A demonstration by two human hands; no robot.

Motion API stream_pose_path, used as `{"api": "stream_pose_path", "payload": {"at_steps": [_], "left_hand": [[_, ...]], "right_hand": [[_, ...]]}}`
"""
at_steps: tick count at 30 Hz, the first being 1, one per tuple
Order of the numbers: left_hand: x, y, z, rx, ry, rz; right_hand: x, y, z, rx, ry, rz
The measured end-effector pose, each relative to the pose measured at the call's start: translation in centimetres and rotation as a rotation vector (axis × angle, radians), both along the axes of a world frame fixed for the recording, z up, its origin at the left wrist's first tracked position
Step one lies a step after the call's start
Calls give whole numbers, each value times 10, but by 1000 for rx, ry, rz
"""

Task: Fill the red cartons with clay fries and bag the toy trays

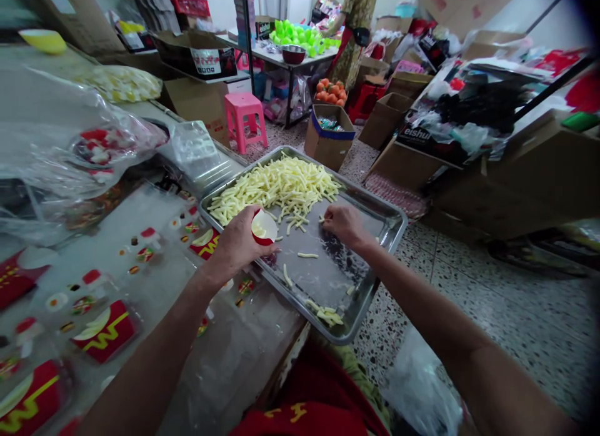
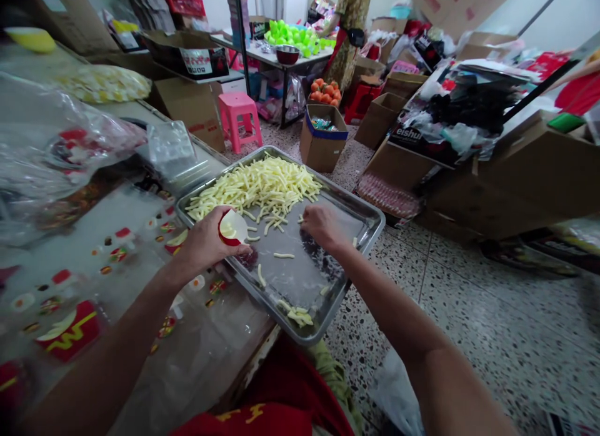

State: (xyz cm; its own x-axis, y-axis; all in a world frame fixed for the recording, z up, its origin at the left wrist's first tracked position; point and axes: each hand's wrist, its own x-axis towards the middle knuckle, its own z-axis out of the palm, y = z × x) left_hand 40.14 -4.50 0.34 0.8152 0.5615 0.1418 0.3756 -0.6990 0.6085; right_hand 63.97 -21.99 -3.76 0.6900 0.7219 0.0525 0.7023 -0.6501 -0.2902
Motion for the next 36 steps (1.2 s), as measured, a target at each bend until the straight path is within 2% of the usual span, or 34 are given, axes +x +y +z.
{"api": "stream_pose_path", "payload": {"at_steps": [2,4,6,8,11,15,19,23,26,29,31,36], "left_hand": [[-8,1,-1,14,15,14],[-17,3,1,16,27,57],[-25,3,4,13,36,99],[-32,0,7,15,43,110],[-40,-7,7,43,71,97],[-46,-18,1,99,134,81],[-51,-21,-1,111,189,77],[-56,-18,-3,136,201,39],[-53,-18,-6,156,196,-18],[-44,-27,-9,179,182,-47],[-40,-36,-14,195,143,-23],[-39,-53,-30,240,42,69]], "right_hand": [[-22,-13,2,101,157,70],[-47,-23,2,178,201,215],[-70,-30,-1,156,112,359],[-86,-33,-5,60,9,428],[-99,-31,-7,-33,-12,381],[-124,-18,2,48,167,191],[-152,-6,3,-33,201,241],[-150,-3,-3,-6,211,229],[-137,7,1,133,336,147],[-137,24,10,425,553,112],[-146,33,16,502,565,139],[-171,32,22,387,310,363]]}}
